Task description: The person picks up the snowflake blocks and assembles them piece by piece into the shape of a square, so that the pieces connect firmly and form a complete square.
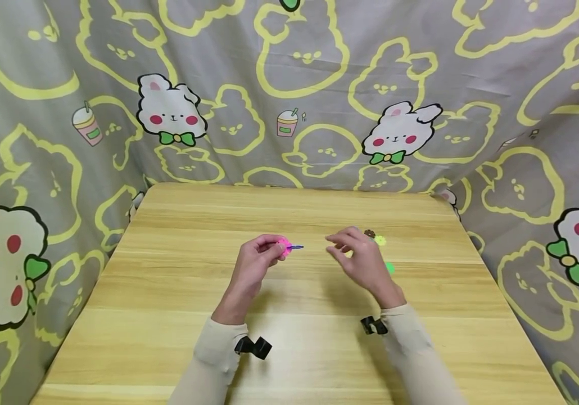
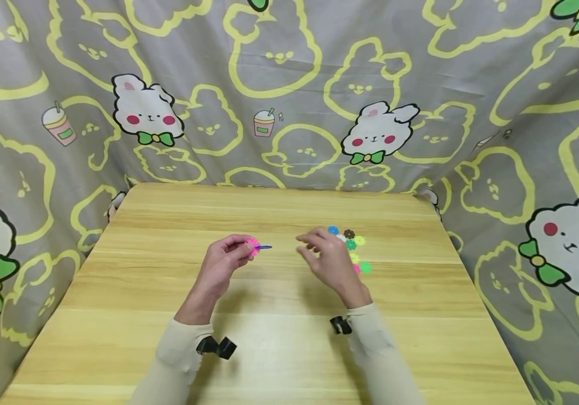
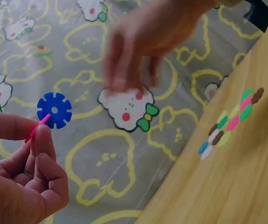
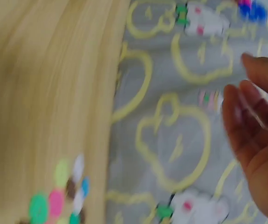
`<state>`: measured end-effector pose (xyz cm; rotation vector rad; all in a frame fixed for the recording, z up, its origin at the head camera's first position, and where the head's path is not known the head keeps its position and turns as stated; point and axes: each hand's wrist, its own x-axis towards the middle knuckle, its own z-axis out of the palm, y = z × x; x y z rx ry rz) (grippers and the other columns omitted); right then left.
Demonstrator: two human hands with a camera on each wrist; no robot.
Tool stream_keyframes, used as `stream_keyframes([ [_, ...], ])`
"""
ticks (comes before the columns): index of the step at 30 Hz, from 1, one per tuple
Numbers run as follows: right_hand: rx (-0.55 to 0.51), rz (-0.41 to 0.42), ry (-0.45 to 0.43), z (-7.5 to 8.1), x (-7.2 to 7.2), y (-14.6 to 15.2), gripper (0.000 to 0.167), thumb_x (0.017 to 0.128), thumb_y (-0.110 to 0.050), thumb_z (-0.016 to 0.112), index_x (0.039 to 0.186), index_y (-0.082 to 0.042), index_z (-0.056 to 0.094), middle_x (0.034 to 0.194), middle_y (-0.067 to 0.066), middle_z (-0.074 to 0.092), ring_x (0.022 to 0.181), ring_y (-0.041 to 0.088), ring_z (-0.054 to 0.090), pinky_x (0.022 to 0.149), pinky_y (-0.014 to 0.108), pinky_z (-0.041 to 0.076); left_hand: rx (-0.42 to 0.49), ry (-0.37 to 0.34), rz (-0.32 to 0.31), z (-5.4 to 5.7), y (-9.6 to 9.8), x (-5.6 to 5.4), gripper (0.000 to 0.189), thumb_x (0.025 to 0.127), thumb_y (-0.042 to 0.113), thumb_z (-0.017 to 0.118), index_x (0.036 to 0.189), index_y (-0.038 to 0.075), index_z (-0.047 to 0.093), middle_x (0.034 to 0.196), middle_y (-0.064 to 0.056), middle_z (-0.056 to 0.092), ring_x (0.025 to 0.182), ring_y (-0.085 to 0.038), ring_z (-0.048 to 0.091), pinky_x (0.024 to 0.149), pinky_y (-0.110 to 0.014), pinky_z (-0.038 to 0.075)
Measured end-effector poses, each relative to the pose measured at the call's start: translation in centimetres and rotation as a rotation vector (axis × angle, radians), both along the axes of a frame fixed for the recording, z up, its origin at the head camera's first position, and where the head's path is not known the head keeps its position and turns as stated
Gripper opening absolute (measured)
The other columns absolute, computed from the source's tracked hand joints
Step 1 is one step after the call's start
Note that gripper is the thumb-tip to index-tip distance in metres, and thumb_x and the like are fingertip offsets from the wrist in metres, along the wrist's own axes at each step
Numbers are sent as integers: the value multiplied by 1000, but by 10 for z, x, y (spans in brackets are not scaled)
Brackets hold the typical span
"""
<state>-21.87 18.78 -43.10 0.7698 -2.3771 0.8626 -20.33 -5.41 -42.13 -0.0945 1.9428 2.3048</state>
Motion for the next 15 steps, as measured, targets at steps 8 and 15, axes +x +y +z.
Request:
stream_keyframes([
  [8, 169, -288, -432, -36, -20, 58, 16, 88, -15, 69, 102, -7, 74, 97, 9, 71, 82, 23, 66, 68, 38, 54, 24, -6, 2, 0, -5, -4, 21, 89, 5, 65, 108, -3, 65, 82, 1, 67, 71, -10, 62, 67, -20, 52],
  [15, 293, -303, -593, -67, -30, 68, 30, 93, -25, 64, 119, -10, 69, 96, 9, 70, 79, 21, 63, 64, 34, 51, 18, -8, -16, -1, -4, -5, 22, 90, 6, 65, 110, -3, 65, 84, 0, 67, 73, -10, 62, 68, -20, 52],
])
